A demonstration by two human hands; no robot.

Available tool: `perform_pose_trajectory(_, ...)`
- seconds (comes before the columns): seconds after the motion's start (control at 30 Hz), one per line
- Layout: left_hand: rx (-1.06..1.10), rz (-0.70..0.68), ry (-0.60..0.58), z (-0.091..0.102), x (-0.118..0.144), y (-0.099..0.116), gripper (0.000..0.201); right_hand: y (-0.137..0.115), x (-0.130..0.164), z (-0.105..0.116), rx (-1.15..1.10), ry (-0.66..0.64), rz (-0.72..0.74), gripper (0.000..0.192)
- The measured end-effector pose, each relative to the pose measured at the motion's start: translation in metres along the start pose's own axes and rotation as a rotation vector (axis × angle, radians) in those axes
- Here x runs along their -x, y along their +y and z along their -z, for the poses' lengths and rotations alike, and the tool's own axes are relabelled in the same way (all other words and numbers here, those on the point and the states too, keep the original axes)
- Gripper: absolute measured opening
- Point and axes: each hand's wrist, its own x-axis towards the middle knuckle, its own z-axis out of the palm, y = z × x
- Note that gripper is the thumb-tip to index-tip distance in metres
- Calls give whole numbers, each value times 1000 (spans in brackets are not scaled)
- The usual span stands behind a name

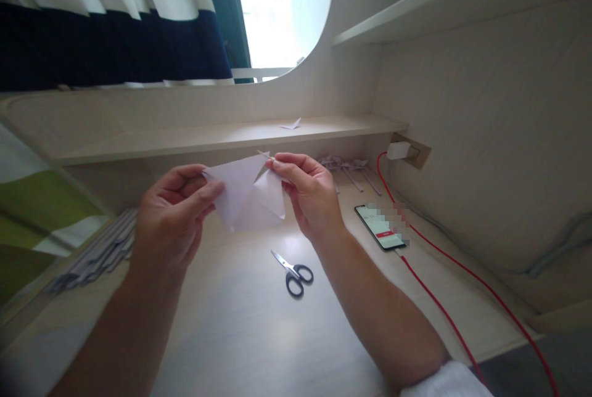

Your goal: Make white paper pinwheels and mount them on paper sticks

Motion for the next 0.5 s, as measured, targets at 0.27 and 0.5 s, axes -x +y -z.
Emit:
perform_pose_trajectory(0.27,-239,-220,54,-2,8,2,12,5,2,2,159,-27,101,10)
perform_pose_trajectory(0.5,-439,-346,62,0,10,15,5,-1,13,-2,440,-74,257,8)
